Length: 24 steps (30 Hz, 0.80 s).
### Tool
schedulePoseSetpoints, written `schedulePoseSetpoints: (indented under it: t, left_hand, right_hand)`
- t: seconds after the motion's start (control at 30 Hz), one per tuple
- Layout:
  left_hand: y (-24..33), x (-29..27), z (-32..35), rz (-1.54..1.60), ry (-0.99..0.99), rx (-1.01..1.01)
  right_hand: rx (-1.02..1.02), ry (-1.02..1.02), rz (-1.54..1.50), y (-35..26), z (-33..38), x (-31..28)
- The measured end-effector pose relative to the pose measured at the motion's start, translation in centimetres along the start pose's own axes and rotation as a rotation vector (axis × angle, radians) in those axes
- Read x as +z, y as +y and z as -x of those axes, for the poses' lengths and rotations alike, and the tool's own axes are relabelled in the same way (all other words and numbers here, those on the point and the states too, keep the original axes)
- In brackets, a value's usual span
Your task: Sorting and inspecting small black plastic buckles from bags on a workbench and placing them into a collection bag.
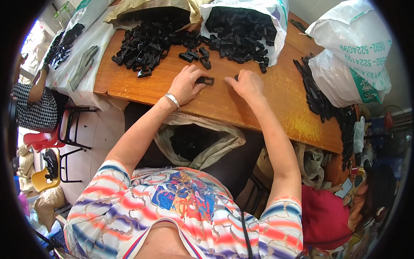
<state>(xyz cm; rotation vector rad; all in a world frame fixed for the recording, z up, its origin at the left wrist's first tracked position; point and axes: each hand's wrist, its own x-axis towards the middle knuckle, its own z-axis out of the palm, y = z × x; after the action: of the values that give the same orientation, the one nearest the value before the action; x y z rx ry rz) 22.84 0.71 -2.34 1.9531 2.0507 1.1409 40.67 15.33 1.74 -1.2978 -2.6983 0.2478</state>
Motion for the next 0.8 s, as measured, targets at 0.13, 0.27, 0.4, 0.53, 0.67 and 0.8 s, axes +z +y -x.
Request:
schedulePoseSetpoints:
  t: [0.13, 0.27, 0.4, 0.53, 0.67, 0.8]
  left_hand:
    - [0.1, 0.0, 0.1, 0.013, 0.009, 0.005]
    - [0.0, 0.0, 0.2, 0.016, 0.051, -0.002]
    - [0.0, 0.1, 0.2, -0.008, 0.063, -0.049]
    - [-0.2, 0.2, 0.1, 0.007, 0.078, -0.032]
    - [-0.4, 0.3, 0.2, 0.003, 0.079, -0.034]
    - [-0.3, 0.3, 0.1, 0.022, 0.058, -0.059]
  right_hand:
    - [0.016, 0.060, -0.220, 0.0, 0.4, -0.5]
    - [-0.267, 0.212, -0.245, 1.1, 1.2, -0.7]
    - [-0.574, 0.215, -0.073, 2.0, 1.2, 0.2]
    - [-0.459, 0.093, -0.167, 1.5, 1.2, 0.1]
    - [-0.560, 0.228, -0.361, -2.0, 1.8, 0.9]
    - [-0.550, 0.220, -0.340, -4.0, 1.7, 1.9]
